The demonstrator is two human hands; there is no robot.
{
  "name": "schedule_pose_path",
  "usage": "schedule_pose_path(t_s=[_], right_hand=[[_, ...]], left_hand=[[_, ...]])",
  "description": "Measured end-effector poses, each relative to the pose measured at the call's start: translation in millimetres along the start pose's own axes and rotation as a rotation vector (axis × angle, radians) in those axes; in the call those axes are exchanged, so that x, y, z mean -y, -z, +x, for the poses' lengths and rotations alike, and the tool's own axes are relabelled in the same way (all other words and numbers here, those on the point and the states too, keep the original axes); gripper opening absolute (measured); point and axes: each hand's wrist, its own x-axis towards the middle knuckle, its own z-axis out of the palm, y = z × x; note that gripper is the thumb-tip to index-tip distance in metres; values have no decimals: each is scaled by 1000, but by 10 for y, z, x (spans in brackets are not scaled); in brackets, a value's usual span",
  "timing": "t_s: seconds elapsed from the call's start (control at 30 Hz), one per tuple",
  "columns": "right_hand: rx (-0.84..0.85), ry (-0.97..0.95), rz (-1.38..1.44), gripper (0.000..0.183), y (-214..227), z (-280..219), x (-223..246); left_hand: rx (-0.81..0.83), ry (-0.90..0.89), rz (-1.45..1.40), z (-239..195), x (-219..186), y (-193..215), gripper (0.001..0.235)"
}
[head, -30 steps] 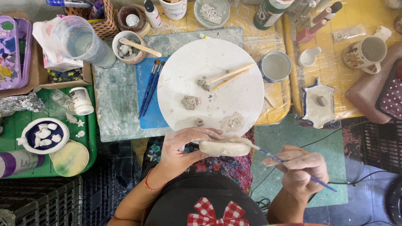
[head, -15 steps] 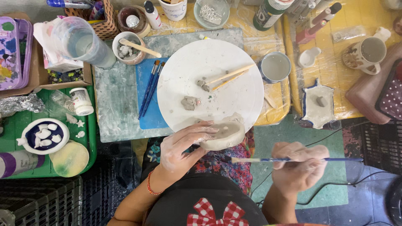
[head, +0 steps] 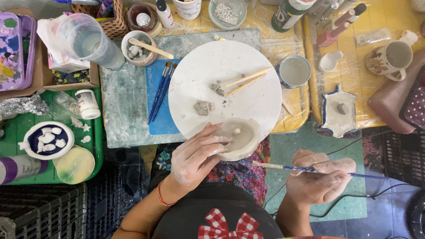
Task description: The person holds a small white ceramic bowl in their left hand and uses a paintbrush in their right hand to apply a white substance to the interior surface. They rotate the bowl to access different areas, repeatedly dipping the brush into a container of liquid on the table to reload the brush.
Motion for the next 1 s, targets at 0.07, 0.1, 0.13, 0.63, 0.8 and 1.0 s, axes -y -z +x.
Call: schedule_pose_path(t_s=[0.07, 0.1, 0.13, 0.63, 0.8, 1.0], right_hand=[[-27, 7, -6, 36, 10, -49, -33], [-44, 16, -18, 35, 10, -70, -46], [-34, 30, -34, 35, 14, -79, -52], [8, 93, 33, 39, 127, -34, -87], [-14, 157, -31, 44, 58, -183, 55], [54, 192, -127, 46, 241, -134, 68]], left_hand=[[-5, -10, -3, -12, 2, 5, 37], [-6, -17, -5, -12, 6, 6, 37], [-4, -24, 0, -14, 9, 4, 37], [55, -176, 32, -179, 130, -64, 56], [84, -301, 74, -161, 116, -14, 46], [103, -177, 57, -195, 170, -101, 68]])
